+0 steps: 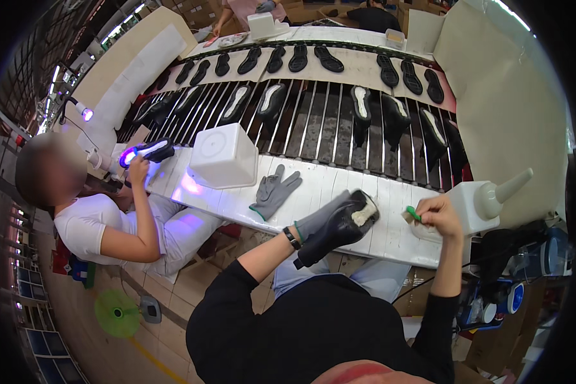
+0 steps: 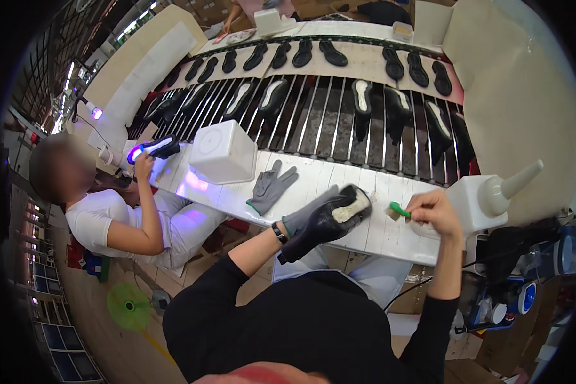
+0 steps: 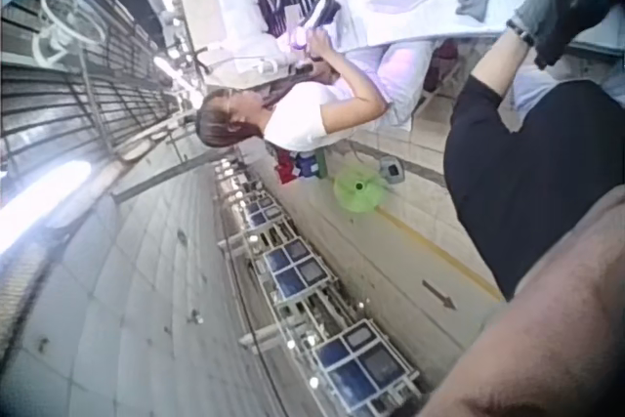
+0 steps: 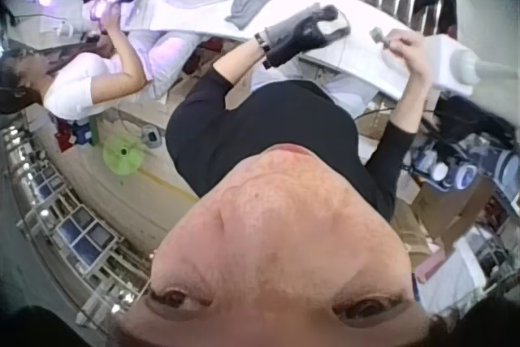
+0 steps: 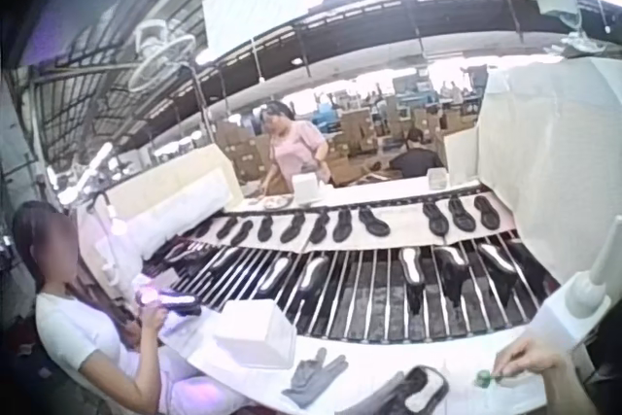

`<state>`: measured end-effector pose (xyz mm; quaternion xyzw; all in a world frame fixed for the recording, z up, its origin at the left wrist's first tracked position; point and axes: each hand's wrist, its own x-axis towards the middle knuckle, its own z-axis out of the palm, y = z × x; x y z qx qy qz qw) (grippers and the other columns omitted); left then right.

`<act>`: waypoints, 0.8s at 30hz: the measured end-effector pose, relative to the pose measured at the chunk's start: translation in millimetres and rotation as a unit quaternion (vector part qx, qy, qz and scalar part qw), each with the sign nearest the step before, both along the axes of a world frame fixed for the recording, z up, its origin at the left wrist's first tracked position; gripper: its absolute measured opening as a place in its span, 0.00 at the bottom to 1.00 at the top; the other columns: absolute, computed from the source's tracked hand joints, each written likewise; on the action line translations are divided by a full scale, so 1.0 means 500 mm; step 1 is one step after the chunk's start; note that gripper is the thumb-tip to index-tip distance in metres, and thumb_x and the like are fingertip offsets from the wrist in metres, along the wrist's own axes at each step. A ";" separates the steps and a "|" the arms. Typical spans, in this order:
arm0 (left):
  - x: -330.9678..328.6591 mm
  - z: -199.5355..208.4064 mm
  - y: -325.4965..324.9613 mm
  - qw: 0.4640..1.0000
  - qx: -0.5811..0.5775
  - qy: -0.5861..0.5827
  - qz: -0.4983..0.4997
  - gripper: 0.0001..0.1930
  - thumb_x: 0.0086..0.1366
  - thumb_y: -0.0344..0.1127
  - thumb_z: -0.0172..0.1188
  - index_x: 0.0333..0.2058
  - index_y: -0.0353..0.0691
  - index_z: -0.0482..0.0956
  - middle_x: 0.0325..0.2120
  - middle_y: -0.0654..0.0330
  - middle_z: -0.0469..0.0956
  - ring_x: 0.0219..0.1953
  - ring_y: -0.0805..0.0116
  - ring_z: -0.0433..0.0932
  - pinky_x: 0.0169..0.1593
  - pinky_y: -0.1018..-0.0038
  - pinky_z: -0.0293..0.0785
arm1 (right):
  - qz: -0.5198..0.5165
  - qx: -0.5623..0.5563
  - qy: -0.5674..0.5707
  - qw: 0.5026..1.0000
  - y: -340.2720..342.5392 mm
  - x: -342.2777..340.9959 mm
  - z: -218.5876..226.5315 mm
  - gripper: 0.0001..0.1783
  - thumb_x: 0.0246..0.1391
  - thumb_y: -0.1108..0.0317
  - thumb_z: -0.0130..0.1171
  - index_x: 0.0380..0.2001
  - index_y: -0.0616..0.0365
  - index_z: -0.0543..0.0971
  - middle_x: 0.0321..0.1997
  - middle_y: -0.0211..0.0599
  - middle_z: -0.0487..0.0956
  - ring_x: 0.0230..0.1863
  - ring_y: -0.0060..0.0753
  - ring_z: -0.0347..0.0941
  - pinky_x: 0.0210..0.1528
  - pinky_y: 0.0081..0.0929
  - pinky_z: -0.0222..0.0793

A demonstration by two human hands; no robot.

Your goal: Applying glue or adhesive to the sole and edges of black shoes using a green brush.

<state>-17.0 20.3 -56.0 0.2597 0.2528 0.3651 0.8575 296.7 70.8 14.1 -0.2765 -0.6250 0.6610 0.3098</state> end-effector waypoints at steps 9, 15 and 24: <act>-0.102 0.020 0.025 0.678 0.245 0.692 -0.024 0.41 0.62 0.65 0.47 0.57 0.28 0.62 0.39 0.33 0.75 0.43 0.44 0.76 0.47 0.58 0.69 | -0.087 -0.282 0.275 0.915 -0.129 -0.080 -0.317 0.14 0.56 0.60 0.59 0.32 0.63 0.78 0.24 0.36 0.75 0.14 0.20 0.61 0.15 0.16 0.53; -0.118 -0.005 -0.093 0.598 0.424 0.679 0.040 0.57 0.47 0.62 0.64 0.66 0.35 0.45 0.57 0.35 0.61 0.57 0.38 0.63 0.58 0.53 0.60 | -0.108 -0.299 0.387 0.866 -0.144 -0.077 -0.369 0.16 0.57 0.56 0.58 0.35 0.60 0.77 0.27 0.28 0.73 0.18 0.19 0.59 0.17 0.16 0.53; -0.096 -0.001 -0.101 0.524 0.460 0.717 0.021 0.64 0.33 0.45 0.73 0.67 0.40 0.42 0.56 0.37 0.55 0.55 0.38 0.61 0.59 0.54 0.57 | -0.090 -0.317 0.360 0.873 -0.142 -0.069 -0.368 0.15 0.58 0.57 0.56 0.36 0.58 0.76 0.27 0.30 0.74 0.18 0.19 0.60 0.15 0.13 0.53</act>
